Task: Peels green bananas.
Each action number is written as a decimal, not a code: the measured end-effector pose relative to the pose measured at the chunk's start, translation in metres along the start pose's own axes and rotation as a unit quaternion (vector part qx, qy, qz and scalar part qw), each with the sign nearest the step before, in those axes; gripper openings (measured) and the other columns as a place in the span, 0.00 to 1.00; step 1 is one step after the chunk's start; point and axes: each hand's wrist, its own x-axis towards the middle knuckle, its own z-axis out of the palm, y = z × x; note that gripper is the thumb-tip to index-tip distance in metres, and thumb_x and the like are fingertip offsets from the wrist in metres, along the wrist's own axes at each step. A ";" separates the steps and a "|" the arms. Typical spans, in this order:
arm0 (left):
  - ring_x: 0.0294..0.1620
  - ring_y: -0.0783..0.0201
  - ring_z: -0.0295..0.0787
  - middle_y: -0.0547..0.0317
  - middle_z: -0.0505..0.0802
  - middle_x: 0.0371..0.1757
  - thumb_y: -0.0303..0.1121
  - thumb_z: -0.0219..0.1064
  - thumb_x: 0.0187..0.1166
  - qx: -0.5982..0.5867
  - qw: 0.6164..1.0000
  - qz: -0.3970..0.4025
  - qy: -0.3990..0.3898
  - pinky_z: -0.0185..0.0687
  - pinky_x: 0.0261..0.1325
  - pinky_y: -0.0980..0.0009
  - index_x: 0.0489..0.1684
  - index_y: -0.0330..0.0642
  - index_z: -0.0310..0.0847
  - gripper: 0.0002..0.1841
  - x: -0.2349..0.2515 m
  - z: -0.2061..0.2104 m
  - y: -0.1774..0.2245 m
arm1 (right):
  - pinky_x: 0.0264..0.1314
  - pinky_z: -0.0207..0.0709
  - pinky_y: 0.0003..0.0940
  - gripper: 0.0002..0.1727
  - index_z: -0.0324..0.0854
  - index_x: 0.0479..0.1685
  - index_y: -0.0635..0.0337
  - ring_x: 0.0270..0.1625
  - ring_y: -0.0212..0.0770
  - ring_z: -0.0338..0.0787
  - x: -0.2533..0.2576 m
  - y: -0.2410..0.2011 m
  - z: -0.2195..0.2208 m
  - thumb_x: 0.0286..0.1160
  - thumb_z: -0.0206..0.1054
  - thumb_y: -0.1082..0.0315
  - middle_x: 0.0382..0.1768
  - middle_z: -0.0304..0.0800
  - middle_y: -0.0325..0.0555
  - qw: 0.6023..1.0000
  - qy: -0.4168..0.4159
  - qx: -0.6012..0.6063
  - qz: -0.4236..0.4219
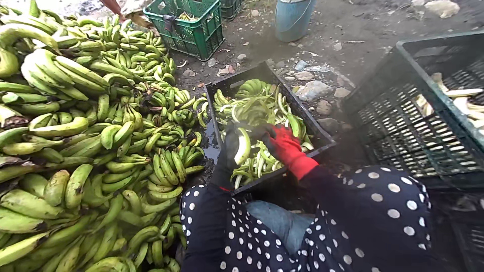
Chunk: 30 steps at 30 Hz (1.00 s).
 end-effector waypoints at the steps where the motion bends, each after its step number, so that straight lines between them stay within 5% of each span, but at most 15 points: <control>1: 0.27 0.60 0.91 0.53 0.92 0.35 0.43 0.38 0.93 0.011 0.999 -0.024 -0.031 0.90 0.28 0.67 0.64 0.42 0.73 0.21 0.001 0.000 -0.001 | 0.62 0.71 0.76 0.23 0.76 0.80 0.37 0.74 0.71 0.77 0.004 0.002 -0.001 0.88 0.58 0.50 0.71 0.81 0.63 1.000 -0.006 0.008 0.010; 3: 0.29 0.59 0.92 0.52 0.92 0.34 0.35 0.47 0.89 0.037 0.996 -0.057 -0.055 0.90 0.30 0.66 0.60 0.35 0.74 0.16 0.002 0.004 0.004 | 0.62 0.72 0.75 0.22 0.78 0.77 0.36 0.73 0.70 0.79 0.010 0.007 0.000 0.89 0.56 0.50 0.70 0.83 0.62 1.000 -0.012 0.022 0.019; 6: 0.28 0.61 0.92 0.55 0.93 0.33 0.40 0.43 0.89 0.049 0.991 -0.052 -0.112 0.90 0.29 0.68 0.56 0.37 0.73 0.18 0.002 0.006 0.001 | 0.64 0.72 0.73 0.21 0.80 0.75 0.38 0.71 0.67 0.81 0.015 0.011 0.002 0.90 0.54 0.51 0.67 0.85 0.60 0.999 -0.020 0.030 0.021; 9: 0.39 0.66 0.90 0.57 0.91 0.42 0.44 0.40 0.92 0.110 0.982 -0.040 -0.148 0.91 0.43 0.67 0.71 0.39 0.71 0.23 0.000 0.013 -0.010 | 0.67 0.72 0.73 0.21 0.80 0.73 0.47 0.69 0.68 0.84 0.024 0.017 0.004 0.92 0.51 0.52 0.62 0.88 0.63 0.997 -0.029 0.051 0.044; 10: 0.44 0.67 0.89 0.57 0.90 0.48 0.45 0.37 0.93 0.109 0.988 -0.023 -0.110 0.88 0.50 0.67 0.79 0.40 0.66 0.26 0.000 0.014 -0.012 | 0.66 0.72 0.73 0.23 0.80 0.74 0.48 0.68 0.68 0.84 0.025 0.018 0.004 0.93 0.49 0.51 0.62 0.88 0.63 0.996 -0.029 0.068 0.051; 12: 0.37 0.62 0.90 0.55 0.91 0.43 0.52 0.32 0.93 0.031 0.999 -0.003 0.040 0.90 0.41 0.63 0.80 0.48 0.66 0.28 0.005 0.015 -0.013 | 0.64 0.72 0.74 0.23 0.79 0.74 0.48 0.67 0.68 0.85 0.021 0.017 0.004 0.93 0.49 0.51 0.62 0.88 0.64 0.995 -0.021 0.090 0.044; 15: 0.37 0.63 0.88 0.58 0.90 0.42 0.67 0.35 0.87 -0.049 0.956 0.064 0.282 0.87 0.40 0.61 0.66 0.55 0.76 0.34 0.018 0.009 -0.010 | 0.65 0.71 0.76 0.24 0.75 0.80 0.43 0.73 0.72 0.79 0.010 0.007 0.007 0.88 0.58 0.53 0.70 0.83 0.65 0.999 -0.017 0.040 0.011; 18: 0.66 0.50 0.80 0.42 0.80 0.72 0.60 0.38 0.92 -0.079 0.902 0.080 0.417 0.80 0.65 0.48 0.83 0.44 0.63 0.34 0.018 0.010 -0.001 | 0.71 0.63 0.78 0.31 0.72 0.84 0.37 0.81 0.74 0.69 -0.008 -0.005 0.013 0.82 0.61 0.44 0.76 0.75 0.67 0.998 -0.004 -0.026 -0.051; 21: 0.68 0.53 0.77 0.41 0.77 0.73 0.49 0.36 0.95 -0.127 0.908 0.072 0.393 0.76 0.68 0.53 0.82 0.39 0.62 0.28 0.012 0.007 -0.007 | 0.74 0.56 0.80 0.32 0.76 0.82 0.36 0.83 0.75 0.65 -0.014 -0.009 0.019 0.79 0.63 0.40 0.78 0.75 0.66 0.995 0.021 -0.053 -0.081; 24: 0.51 0.62 0.82 0.53 0.84 0.54 0.57 0.34 0.92 -0.182 0.924 0.080 0.327 0.82 0.53 0.61 0.68 0.45 0.71 0.30 0.014 0.003 -0.002 | 0.71 0.61 0.77 0.29 0.76 0.81 0.30 0.82 0.72 0.68 -0.010 -0.009 0.017 0.79 0.63 0.40 0.76 0.77 0.63 0.995 0.027 -0.063 -0.070; 30: 0.50 0.61 0.83 0.54 0.85 0.53 0.65 0.32 0.88 -0.077 0.951 0.074 0.291 0.82 0.52 0.57 0.69 0.47 0.72 0.35 0.010 0.005 0.010 | 0.69 0.63 0.77 0.29 0.76 0.81 0.32 0.80 0.72 0.70 -0.011 -0.005 0.010 0.79 0.63 0.42 0.76 0.77 0.64 0.997 0.042 -0.044 -0.049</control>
